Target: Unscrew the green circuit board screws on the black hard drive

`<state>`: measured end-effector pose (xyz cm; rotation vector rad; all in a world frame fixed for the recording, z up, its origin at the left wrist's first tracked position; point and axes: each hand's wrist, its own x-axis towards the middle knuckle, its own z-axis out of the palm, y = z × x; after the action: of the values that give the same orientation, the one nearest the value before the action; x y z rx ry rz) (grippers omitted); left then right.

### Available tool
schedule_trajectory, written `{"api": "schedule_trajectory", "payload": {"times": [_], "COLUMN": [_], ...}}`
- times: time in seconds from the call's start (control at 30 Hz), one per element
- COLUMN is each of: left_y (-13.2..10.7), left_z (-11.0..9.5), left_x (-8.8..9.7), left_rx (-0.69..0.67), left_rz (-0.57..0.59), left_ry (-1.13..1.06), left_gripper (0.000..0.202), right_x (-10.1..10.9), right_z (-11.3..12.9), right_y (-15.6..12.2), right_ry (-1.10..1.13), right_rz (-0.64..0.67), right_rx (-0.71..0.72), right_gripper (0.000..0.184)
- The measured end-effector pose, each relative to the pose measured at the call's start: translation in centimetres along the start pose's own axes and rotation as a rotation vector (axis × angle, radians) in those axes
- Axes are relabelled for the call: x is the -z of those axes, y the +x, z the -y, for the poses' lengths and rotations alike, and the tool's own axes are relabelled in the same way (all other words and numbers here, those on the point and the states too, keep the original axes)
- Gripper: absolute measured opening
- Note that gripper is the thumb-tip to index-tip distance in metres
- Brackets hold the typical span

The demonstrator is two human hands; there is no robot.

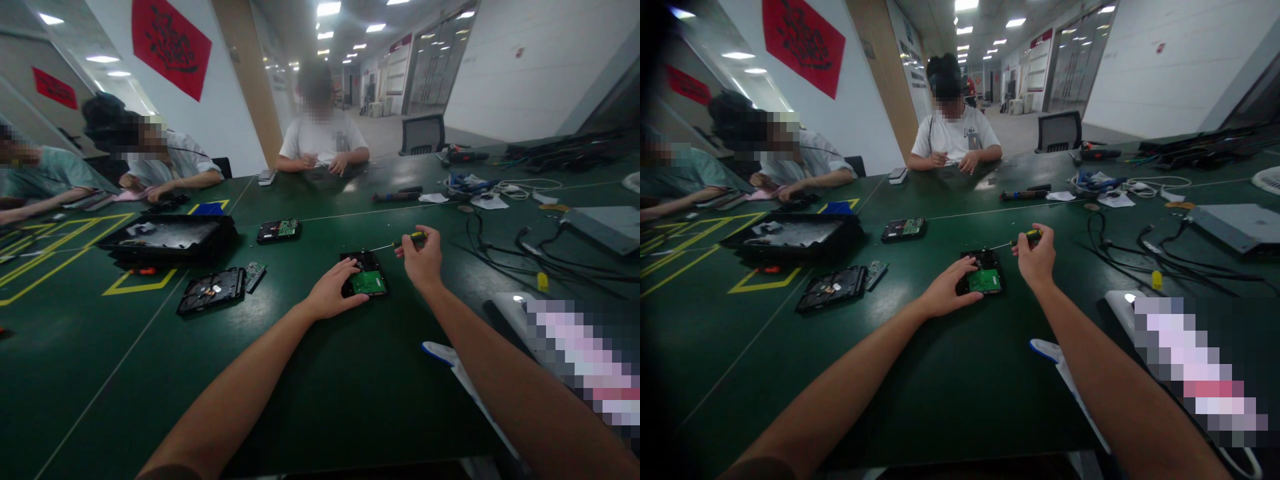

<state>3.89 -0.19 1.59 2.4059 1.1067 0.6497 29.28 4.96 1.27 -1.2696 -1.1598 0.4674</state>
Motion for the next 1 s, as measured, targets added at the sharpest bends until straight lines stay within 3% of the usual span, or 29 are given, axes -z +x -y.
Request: {"api": "schedule_trajectory", "payload": {"times": [0.7, 0.87, 1.0], "left_y": [-0.5, -0.6, -0.5], "left_z": [0.7, 1.9, 2.3], "left_x": [0.0, -0.4, -0.5], "left_rx": [0.014, 0.09, 0.104], "left_rz": [-0.032, -0.108, -0.123], "left_ry": [0.034, 0.051, 0.031], "left_gripper": [0.068, 0.067, 0.068], "right_x": [0.1, -0.1, -0.3], "right_z": [0.0, 0.5, 1.8], "right_y": [-0.2, -0.1, -0.8], "right_ry": [0.012, -0.035, -0.139], "right_rz": [0.019, 0.014, 0.056], "right_rx": [0.023, 0.181, 0.333], "right_gripper": [0.051, 0.056, 0.049]}}
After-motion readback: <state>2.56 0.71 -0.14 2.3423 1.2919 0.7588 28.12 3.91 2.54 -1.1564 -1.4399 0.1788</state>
